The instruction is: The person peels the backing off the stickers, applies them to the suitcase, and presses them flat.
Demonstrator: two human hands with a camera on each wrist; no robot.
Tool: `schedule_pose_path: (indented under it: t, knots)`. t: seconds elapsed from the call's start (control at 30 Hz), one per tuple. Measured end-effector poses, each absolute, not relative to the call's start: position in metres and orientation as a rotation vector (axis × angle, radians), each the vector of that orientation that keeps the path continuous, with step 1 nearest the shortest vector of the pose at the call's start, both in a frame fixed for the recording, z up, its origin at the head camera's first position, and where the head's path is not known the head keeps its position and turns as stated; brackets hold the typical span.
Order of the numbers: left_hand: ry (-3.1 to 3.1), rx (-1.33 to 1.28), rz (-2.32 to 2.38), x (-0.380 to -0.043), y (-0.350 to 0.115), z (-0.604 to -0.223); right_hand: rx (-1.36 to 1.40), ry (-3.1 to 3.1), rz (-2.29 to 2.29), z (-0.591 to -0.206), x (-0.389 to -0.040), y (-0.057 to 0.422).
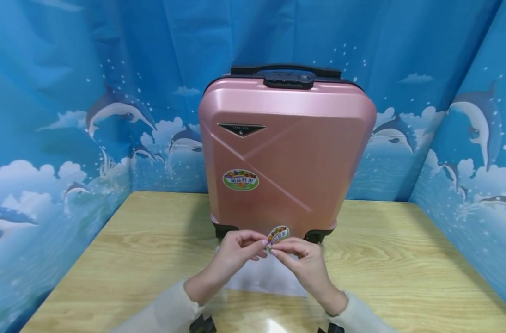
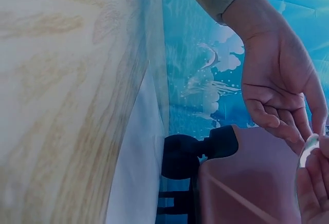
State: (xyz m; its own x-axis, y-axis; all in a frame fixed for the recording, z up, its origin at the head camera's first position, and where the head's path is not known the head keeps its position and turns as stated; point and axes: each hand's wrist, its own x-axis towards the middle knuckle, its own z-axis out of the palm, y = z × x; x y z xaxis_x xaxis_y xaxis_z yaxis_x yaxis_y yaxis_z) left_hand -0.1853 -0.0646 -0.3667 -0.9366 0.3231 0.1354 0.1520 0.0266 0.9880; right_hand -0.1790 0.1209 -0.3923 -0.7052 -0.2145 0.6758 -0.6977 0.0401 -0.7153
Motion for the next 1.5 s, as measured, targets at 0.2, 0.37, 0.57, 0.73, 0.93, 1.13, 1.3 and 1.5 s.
schedule_pose_path:
  t: [0.2, 0.37, 0.57, 0.73, 0.93, 1.13, 1.3, 1.5]
  knots:
    - [2.212, 0.488, 2.06, -0.187, -0.071, -0.367, 0.822, -1.924, 1.75, -0.389, -0.18, 0.124]
    - [2.234, 0.408, 2.076, -0.191, -0.078, -0.367, 0.643, -1.962, 1.774, -0.387, -0.181, 0.129]
    - [2.25, 0.384, 2.08, -0.196, -0.088, -0.361, 0.394, -2.081, 1.812, -0.384, -0.188, 0.13]
    - [2.28, 0.399, 2.03, -0.199, -0.095, -0.357, 0.368, -2.1, 1.862, -0.382, -0.192, 0.126]
    - [2.293, 0.426, 1.975, -0.201, -0.098, -0.356, 0.412, -2.138, 1.889, -0.376, -0.194, 0.12]
    - [2.343, 0.42, 1.956, -0.201, -0.102, -0.353, 0.44, -2.164, 1.873, -0.373, -0.195, 0.117]
    - [2.346, 0.375, 1.989, -0.202, -0.106, -0.349, 0.443, -2.169, 1.888, -0.369, -0.198, 0.113]
    - [2.313, 0.277, 2.118, -0.203, -0.109, -0.34, 0.396, -2.137, 1.923, -0.365, -0.202, 0.106]
